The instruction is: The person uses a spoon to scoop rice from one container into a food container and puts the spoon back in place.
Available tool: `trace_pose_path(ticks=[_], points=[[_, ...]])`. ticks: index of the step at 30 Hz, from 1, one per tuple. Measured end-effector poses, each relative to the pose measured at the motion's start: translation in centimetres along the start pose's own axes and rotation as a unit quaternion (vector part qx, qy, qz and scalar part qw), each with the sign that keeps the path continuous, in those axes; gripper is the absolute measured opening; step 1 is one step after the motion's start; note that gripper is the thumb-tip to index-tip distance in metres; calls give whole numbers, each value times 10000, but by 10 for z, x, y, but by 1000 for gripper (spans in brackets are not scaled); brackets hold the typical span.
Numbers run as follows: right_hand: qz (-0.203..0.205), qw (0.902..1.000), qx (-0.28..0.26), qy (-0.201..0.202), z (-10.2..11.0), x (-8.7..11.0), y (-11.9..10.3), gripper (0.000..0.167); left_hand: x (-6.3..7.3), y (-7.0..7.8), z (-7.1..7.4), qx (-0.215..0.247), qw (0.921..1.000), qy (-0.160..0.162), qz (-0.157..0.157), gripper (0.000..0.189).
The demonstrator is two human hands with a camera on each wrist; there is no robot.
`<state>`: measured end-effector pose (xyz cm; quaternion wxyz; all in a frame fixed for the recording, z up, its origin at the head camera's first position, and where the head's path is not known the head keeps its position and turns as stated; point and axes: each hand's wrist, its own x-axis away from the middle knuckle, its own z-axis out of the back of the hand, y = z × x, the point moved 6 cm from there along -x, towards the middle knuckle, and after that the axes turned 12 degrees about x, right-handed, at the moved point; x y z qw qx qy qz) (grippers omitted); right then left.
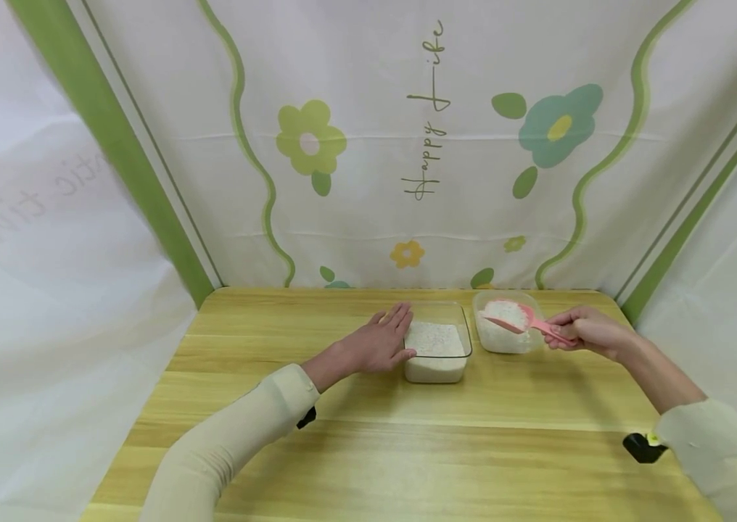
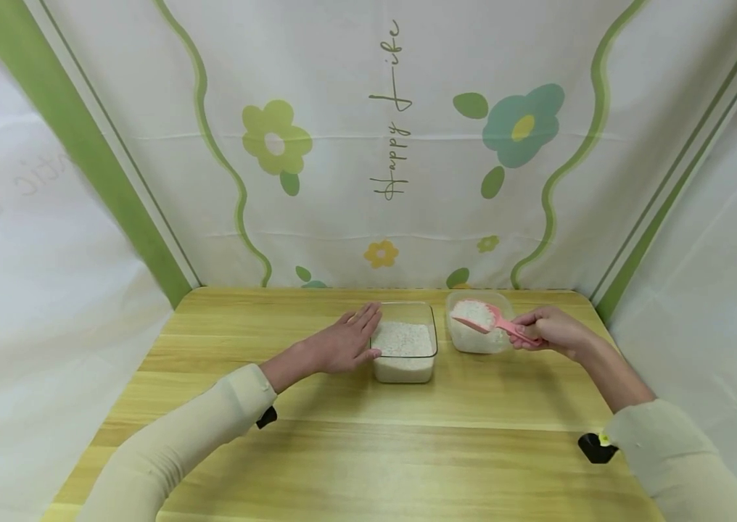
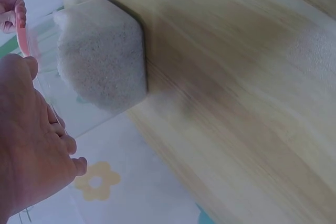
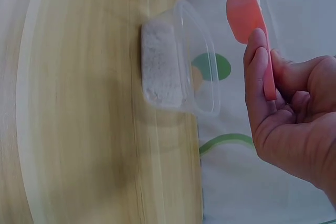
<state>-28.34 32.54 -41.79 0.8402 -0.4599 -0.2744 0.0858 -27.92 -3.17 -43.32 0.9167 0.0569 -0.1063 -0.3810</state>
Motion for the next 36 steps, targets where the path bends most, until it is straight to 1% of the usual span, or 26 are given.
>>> trace_pose_path(ticks=[4,11,16,23,28,36], points=[[-25,9999,-122,-16,2,-1,6,41,0,1,1,-194,9998,-18,-10,79],[-34,9999,-91,65,7,-3,20,44,0,3,5,-578,9983,-87,-51,79],[-118,9998,-47,164,12,-3,28,42,0,4,7,-602,9980,-186,-77,78],[-155,9994,131,274,15,-4,28,42,-1,3,10,-599,9978,-287,-78,79],[-306,9978,360,471,18,-6,29,44,-2,2,8,-532,9982,-256,-77,80],[-368,9946,770,592,21,-8,26,42,-2,1,8,-456,9987,-230,-90,80]])
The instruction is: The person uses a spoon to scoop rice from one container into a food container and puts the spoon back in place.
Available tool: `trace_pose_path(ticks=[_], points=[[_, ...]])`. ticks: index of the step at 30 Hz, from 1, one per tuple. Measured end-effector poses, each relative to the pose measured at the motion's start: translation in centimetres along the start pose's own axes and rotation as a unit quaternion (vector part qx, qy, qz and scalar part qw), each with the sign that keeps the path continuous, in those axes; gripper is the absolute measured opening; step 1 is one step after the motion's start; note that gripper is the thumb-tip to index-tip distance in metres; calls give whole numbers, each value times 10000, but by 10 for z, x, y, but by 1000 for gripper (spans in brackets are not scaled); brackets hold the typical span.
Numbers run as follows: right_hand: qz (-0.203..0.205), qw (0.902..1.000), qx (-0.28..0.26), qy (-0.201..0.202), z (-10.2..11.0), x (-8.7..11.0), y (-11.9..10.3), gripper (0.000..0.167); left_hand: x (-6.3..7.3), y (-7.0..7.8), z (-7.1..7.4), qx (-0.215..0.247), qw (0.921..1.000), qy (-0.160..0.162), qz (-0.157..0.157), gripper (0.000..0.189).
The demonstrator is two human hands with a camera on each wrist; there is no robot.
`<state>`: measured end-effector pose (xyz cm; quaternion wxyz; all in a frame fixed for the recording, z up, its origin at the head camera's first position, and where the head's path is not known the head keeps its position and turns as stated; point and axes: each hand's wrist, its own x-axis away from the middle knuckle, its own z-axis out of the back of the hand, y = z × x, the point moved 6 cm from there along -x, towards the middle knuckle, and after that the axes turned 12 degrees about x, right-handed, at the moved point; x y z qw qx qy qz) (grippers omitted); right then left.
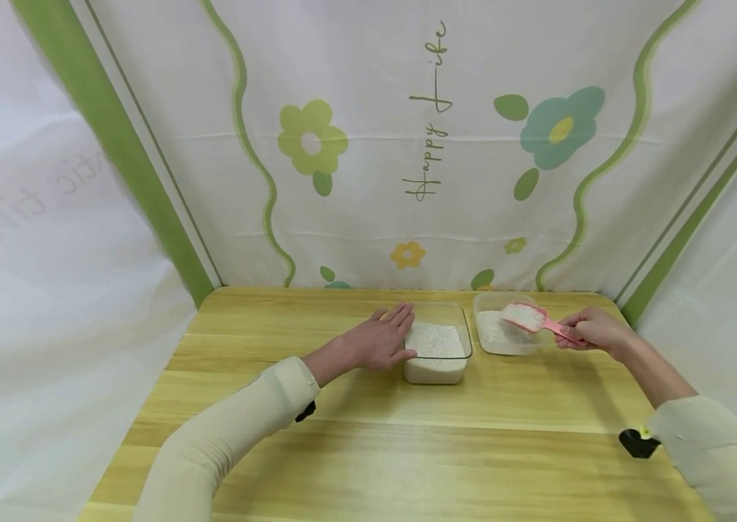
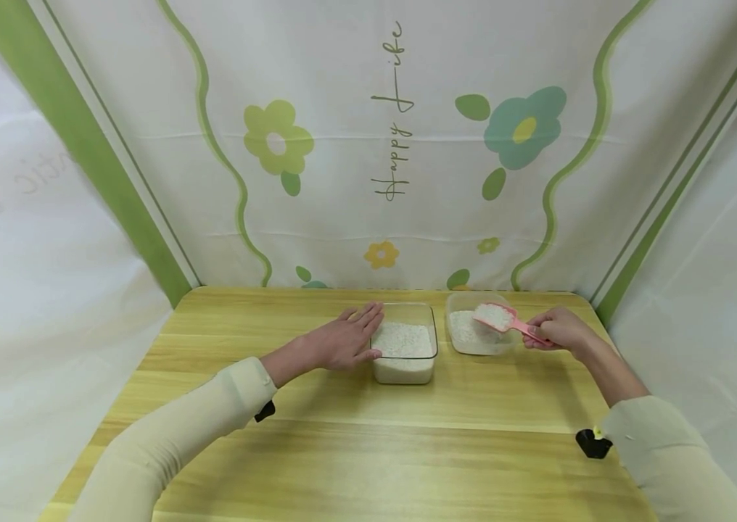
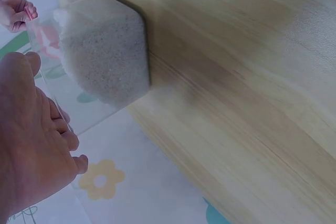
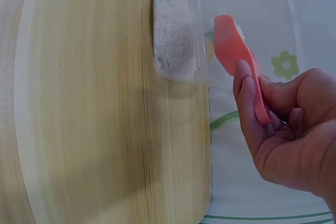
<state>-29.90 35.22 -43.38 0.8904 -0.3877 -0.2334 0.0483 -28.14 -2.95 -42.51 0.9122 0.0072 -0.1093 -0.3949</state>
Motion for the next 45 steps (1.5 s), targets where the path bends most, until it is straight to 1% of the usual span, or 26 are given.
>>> trace_pose_path(ticks=[8,15,21,28,35,45], points=[[-58,9987,464,223,3,1,-3,40,0,1,0,38,10000,15,1,81],[-153,9978,541,360,8,4,-3,40,-1,1,1,39,10000,18,8,80],[-149,9970,595,465,10,6,-4,41,1,1,2,109,9999,-13,32,79],[-108,9946,804,648,10,9,-7,35,2,1,1,80,10000,6,2,79],[-64,9911,1017,851,11,9,-5,28,2,1,1,103,9999,-6,12,79],[-93,9887,1172,934,10,10,-7,30,1,1,0,223,9997,-10,25,80]])
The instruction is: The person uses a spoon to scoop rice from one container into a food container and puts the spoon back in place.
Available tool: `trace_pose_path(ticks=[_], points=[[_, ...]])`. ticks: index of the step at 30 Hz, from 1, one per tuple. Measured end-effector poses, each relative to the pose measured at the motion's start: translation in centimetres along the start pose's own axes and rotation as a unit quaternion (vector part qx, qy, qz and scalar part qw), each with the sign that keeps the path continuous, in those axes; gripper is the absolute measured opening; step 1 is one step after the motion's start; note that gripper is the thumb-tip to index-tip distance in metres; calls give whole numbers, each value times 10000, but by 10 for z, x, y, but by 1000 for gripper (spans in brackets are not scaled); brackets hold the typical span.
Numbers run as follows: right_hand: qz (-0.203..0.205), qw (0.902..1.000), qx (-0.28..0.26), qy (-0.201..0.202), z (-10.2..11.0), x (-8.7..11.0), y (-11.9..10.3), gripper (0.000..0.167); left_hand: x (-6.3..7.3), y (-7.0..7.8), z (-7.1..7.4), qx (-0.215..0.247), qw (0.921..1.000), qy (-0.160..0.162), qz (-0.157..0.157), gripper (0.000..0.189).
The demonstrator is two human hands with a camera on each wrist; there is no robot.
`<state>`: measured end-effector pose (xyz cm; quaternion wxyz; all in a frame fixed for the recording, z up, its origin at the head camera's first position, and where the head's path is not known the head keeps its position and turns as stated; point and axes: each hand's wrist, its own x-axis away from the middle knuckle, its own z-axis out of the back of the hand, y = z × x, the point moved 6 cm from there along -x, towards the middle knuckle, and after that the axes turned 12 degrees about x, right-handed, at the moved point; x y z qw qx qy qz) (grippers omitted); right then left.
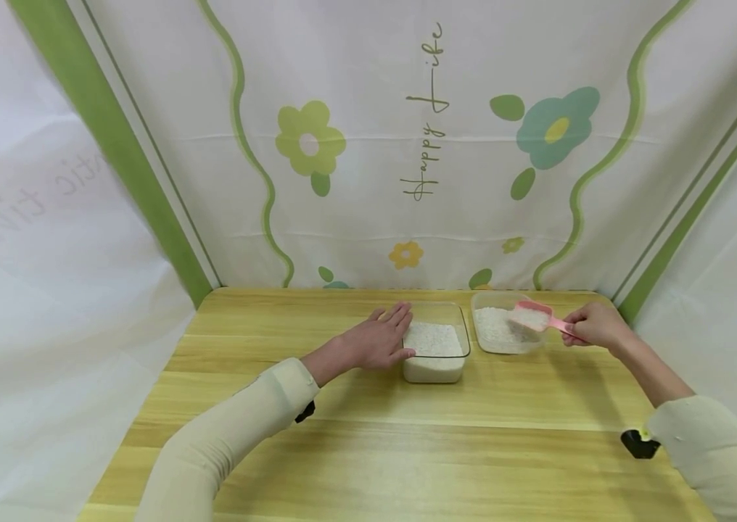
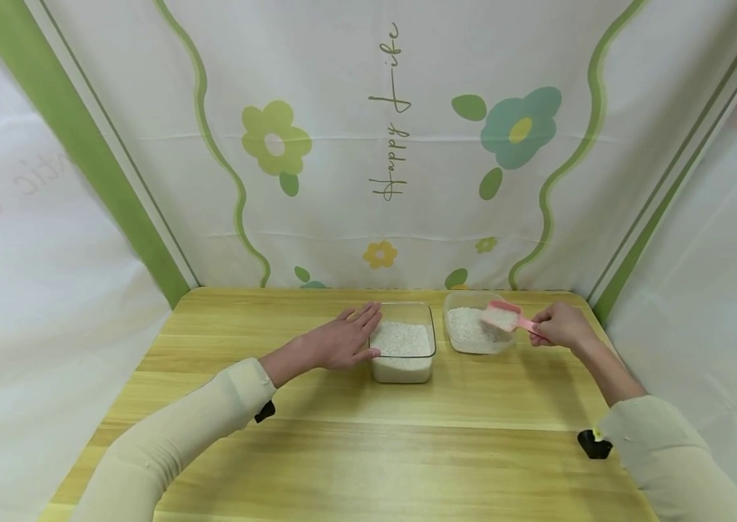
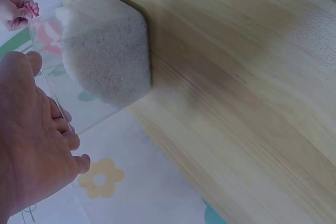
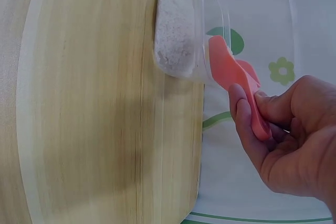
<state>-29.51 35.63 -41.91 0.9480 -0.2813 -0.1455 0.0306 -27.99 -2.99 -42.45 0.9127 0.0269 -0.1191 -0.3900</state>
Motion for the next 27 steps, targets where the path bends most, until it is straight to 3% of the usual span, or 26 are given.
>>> trace_pose_path(ticks=[21,27], points=[[360,9954,829,316,3,0,-13,25,-1,0,0,-34,10000,10,-6,79],[696,9794,1753,723,7,0,-21,22,-1,0,0,-32,10000,17,-5,79]])
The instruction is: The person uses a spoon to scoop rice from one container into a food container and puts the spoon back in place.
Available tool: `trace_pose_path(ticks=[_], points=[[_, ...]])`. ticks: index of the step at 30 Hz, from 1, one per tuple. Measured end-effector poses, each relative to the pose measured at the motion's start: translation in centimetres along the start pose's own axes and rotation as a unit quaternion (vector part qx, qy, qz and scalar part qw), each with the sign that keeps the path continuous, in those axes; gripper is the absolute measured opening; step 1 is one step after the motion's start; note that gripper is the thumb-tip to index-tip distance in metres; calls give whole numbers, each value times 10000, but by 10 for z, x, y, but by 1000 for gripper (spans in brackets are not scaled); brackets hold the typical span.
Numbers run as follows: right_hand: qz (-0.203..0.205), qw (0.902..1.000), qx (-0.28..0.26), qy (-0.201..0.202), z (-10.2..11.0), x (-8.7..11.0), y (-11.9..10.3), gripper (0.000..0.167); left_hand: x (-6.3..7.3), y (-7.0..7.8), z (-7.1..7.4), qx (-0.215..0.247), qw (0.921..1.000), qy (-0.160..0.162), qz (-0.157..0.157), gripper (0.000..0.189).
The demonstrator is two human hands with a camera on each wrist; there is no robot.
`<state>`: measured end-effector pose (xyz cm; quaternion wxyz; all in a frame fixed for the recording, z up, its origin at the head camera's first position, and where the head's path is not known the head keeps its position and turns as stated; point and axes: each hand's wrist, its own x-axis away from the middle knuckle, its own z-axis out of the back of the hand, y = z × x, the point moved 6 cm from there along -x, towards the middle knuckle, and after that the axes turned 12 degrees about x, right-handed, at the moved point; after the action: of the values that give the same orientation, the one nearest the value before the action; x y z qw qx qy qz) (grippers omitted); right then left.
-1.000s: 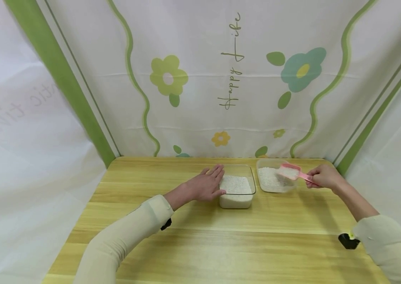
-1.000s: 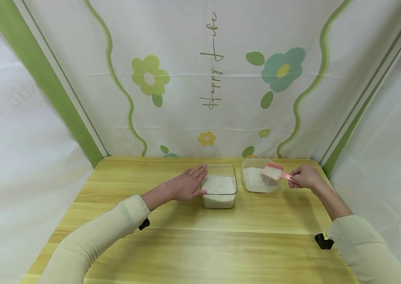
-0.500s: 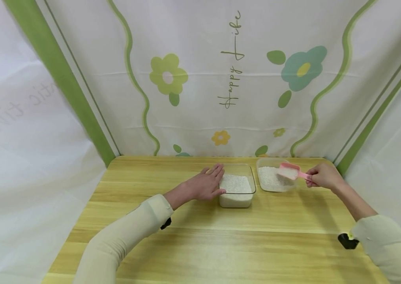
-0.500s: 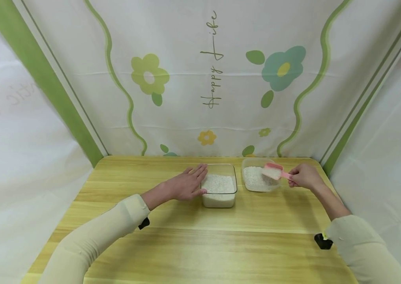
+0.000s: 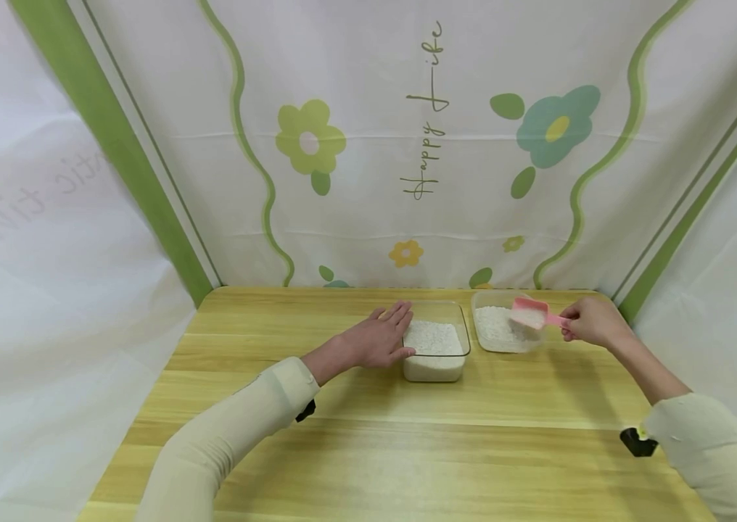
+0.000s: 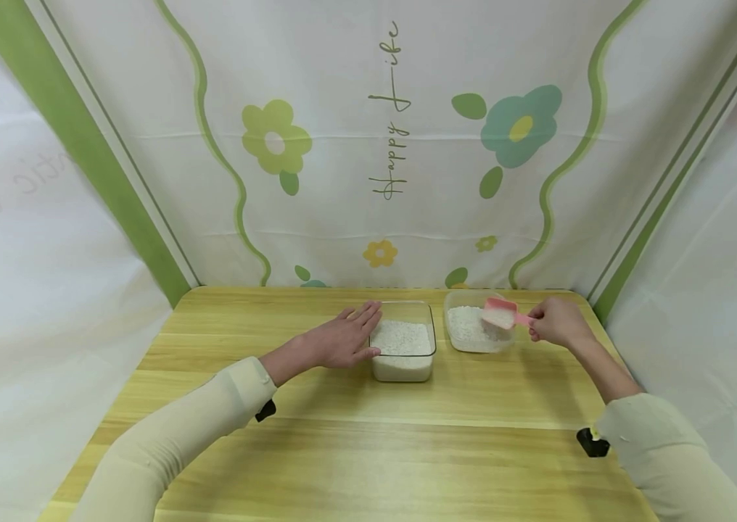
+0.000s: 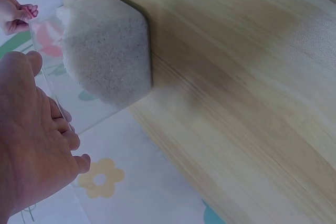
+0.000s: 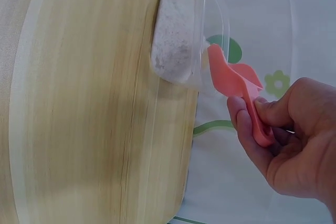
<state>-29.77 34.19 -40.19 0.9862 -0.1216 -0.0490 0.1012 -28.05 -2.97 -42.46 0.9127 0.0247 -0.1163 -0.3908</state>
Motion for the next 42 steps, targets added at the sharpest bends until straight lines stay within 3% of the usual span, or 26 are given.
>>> trace_pose_path(ticks=[4,20,30,35,38,42], points=[[131,9983,506,262,4,-1,-4,19,0,0,1,19,10000,11,-6,79],[205,9910,1167,631,5,-2,-9,20,1,0,0,119,9999,20,-23,79],[586,9655,2046,1502,10,6,-22,23,1,0,0,156,9999,15,-27,80],[645,9540,2392,1689,12,9,-27,22,1,0,-1,170,9999,-6,4,80],[633,9551,2388,1636,14,9,-29,20,1,-1,-1,178,9998,-14,3,80],[516,9702,1927,1372,18,8,-28,12,0,-1,-2,178,9998,-13,6,80]])
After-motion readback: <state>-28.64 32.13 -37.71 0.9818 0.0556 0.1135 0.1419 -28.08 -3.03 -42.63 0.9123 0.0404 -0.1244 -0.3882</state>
